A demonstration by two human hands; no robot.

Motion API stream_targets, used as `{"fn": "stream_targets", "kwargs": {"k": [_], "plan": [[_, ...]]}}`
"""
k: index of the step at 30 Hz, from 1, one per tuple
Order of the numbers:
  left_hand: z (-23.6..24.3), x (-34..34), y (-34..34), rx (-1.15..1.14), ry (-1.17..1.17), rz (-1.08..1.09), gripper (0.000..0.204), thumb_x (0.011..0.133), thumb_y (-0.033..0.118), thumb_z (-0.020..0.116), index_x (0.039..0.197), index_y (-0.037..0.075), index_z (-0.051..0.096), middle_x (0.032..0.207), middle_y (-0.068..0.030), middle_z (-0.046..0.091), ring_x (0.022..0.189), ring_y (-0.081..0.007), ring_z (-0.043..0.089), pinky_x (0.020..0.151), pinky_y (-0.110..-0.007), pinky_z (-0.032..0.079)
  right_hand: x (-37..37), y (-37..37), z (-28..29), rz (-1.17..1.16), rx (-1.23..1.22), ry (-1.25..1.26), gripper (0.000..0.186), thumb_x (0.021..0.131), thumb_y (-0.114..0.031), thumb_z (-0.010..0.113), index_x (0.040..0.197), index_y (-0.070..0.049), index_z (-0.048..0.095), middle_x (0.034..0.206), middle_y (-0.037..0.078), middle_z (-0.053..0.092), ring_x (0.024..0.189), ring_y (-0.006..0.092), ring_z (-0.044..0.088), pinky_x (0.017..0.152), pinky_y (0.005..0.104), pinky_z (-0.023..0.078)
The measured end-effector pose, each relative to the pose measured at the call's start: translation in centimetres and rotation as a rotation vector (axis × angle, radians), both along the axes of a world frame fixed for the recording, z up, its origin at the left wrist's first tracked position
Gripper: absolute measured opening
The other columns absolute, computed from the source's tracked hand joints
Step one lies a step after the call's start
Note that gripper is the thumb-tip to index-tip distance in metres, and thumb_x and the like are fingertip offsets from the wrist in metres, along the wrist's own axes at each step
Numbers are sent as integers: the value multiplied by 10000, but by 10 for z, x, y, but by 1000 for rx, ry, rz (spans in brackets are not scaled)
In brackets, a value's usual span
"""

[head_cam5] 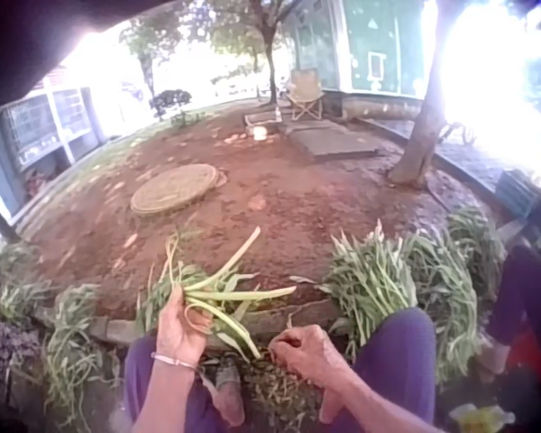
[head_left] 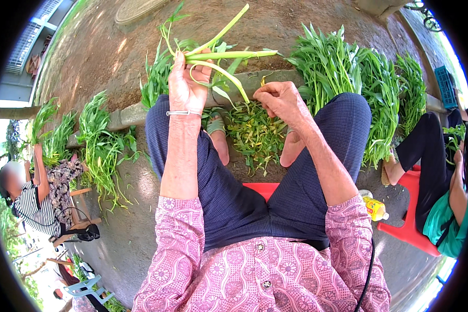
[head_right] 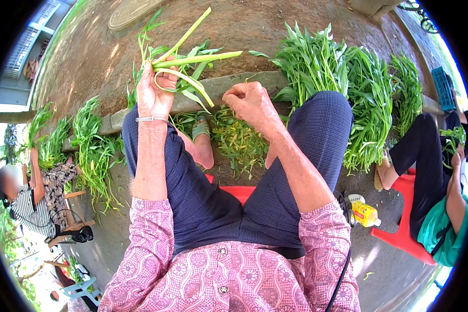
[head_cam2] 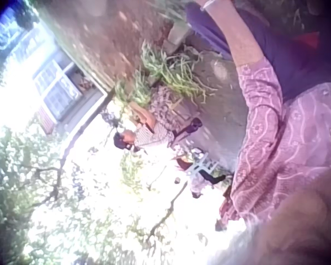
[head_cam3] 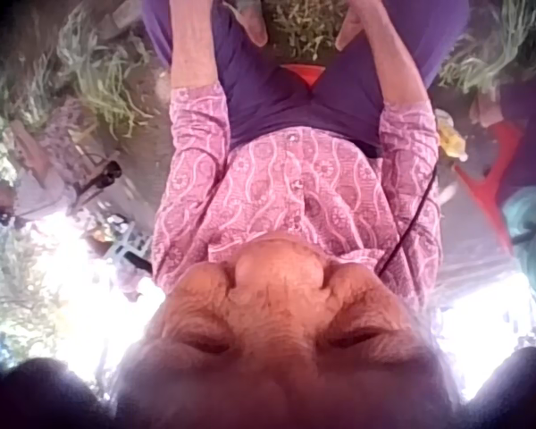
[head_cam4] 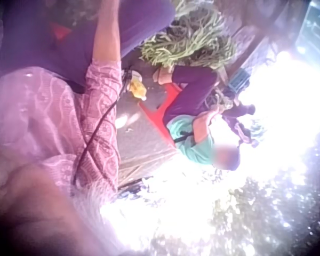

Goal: The person picks leaves and stems from bunches of green vegetables by hand, placing the prepared parts into a pile next to them and dropping waste onto the ground.

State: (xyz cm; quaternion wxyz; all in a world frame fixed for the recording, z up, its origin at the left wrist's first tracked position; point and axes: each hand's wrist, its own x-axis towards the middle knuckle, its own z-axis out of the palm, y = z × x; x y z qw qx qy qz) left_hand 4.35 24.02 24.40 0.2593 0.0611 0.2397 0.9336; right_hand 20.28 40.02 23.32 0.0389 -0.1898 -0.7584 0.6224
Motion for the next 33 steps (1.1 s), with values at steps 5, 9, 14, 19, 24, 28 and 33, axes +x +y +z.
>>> {"fn": "stream_targets", "kwargs": {"k": [5,9,14,19,24,28,33], "plan": [[-5,-2,-1,-28,56,-20,221,947,217,520,979,-1,543,1082,-202,593,1030,-312,594,865,-423,531,-3,-4,9,-58,-151,179,232,801,-82,528,944,44,660,735,80,645,580,90,570,530,234,470],[0,7,5,-145,109,40,206,952,221,512,965,18,546,1023,-198,624,967,-314,626,828,-391,549,-4,-10,16,-73,-191,233,220,827,-83,531,956,45,654,764,75,654,604,81,577,532,219,468],[9,17,14,-220,173,66,257,930,242,551,963,-12,567,964,-193,645,912,-301,651,757,-367,568,-6,-11,15,-49,-185,232,229,845,-109,563,1001,40,641,760,62,650,578,70,559,511,209,447],[14,24,17,-252,201,80,236,920,214,570,965,-17,576,972,-208,649,882,-293,660,731,-349,573,-7,-18,21,14,-196,211,252,842,-124,596,1036,33,629,724,40,641,537,59,515,476,206,413],[20,28,18,-295,221,104,178,892,163,611,965,1,596,954,-194,663,844,-245,669,667,-298,571,-4,-14,25,6,-264,178,282,833,-128,623,1073,20,623,700,41,637,503,49,483,449,201,377],[19,26,16,-364,244,122,163,883,150,622,964,9,607,932,-179,673,780,-196,667,623,-263,561,-2,-8,25,69,-296,177,349,842,-187,625,1124,18,607,713,42,642,510,45,487,469,188,387],[15,22,15,-346,181,113,168,884,157,621,954,7,598,933,-182,670,763,-192,659,633,-271,567,-3,-5,22,97,-378,208,301,870,-193,596,1083,18,626,731,49,649,507,44,498,466,177,395]]}}
